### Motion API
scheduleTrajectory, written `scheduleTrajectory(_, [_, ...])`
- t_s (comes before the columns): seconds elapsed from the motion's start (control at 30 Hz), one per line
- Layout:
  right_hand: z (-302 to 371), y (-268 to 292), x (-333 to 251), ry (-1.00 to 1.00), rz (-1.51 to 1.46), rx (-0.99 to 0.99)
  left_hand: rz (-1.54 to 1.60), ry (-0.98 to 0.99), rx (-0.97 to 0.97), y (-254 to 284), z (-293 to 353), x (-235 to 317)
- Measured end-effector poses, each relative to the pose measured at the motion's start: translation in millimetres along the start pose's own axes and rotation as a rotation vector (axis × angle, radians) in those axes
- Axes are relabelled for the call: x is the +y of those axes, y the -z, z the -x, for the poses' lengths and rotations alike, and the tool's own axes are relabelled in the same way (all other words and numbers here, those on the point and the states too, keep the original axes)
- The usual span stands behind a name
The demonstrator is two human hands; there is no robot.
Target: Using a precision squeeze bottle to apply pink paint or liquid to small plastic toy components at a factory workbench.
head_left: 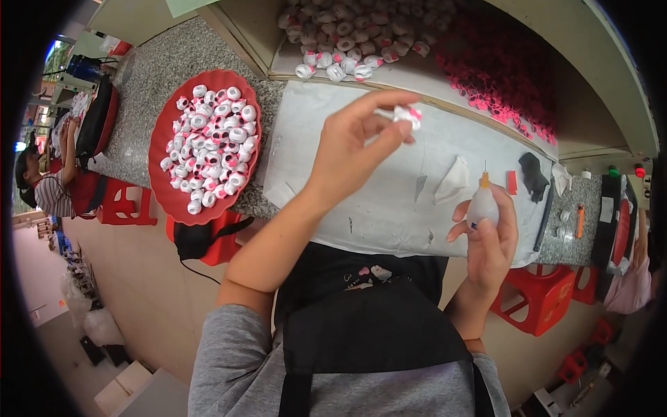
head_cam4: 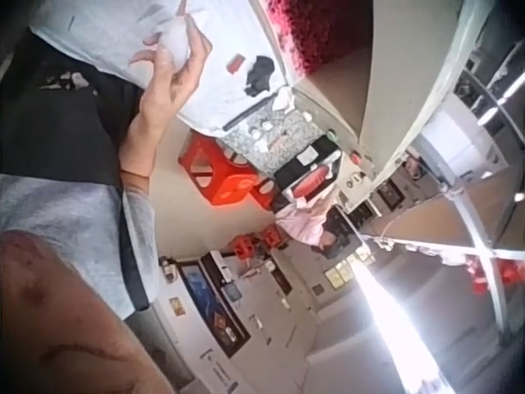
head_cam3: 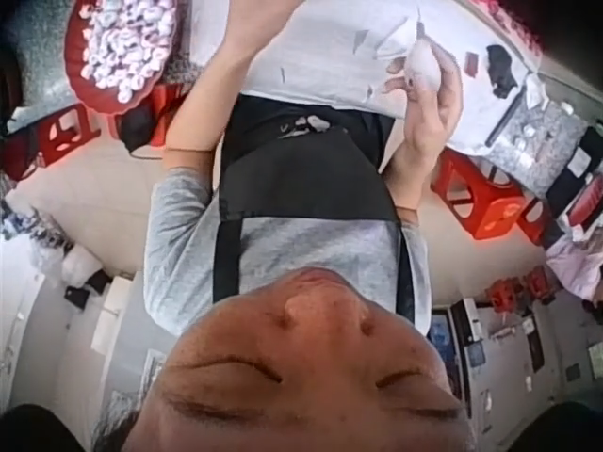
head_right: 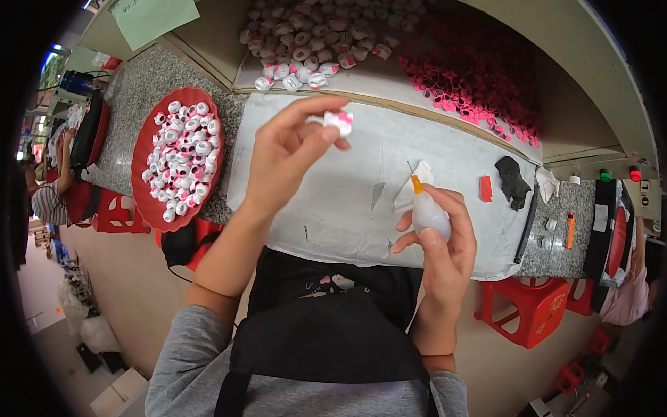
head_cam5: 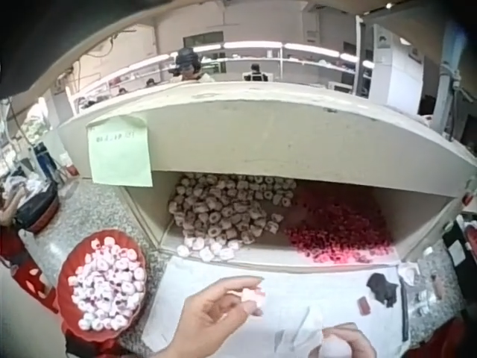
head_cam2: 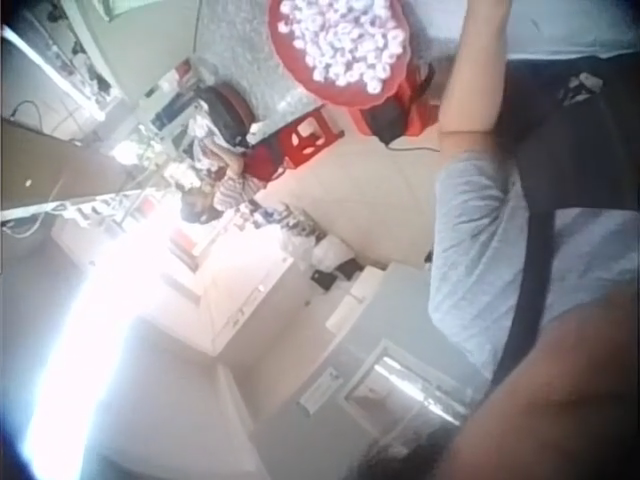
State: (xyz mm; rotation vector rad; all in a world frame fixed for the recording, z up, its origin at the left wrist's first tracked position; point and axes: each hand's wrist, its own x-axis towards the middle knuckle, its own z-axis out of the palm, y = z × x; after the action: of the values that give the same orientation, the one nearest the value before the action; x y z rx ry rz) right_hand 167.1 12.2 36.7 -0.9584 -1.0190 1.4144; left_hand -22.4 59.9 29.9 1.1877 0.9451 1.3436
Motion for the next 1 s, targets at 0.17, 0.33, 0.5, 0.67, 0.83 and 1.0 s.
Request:
scheduleTrajectory(0.17, [1.8, 5.4, -1.4, 0.185, -0.057, 0.032, 0.318, -0.014, -0.073, -10.7, 36.2, -17.5])
scheduleTrajectory(0.33, [6.0, -4.0, -6.1, 0.348, -0.108, 0.072, 0.346, -0.001, -0.028, -16.0, 55.5, -23.8])
scheduleTrajectory(0.5, [9.5, -12.3, -3.3, 0.609, 0.136, 0.068, 0.313, -0.062, -0.04, -16.1, 59.3, -21.5])
scheduleTrajectory(0.67, [12.5, -16.7, 0.7, 0.733, 0.315, 0.045, 0.436, -0.047, 0.016, -20.1, 61.0, -22.1])
scheduleTrajectory(0.83, [14.8, -14.8, -1.6, 0.743, 0.341, -0.019, 0.444, -0.002, -0.015, -18.5, 61.7, -20.0])
scheduleTrajectory(1.0, [15.7, -12.6, -0.2, 0.76, 0.393, -0.082, 0.439, -0.008, -0.021, -18.2, 61.6, -21.3])
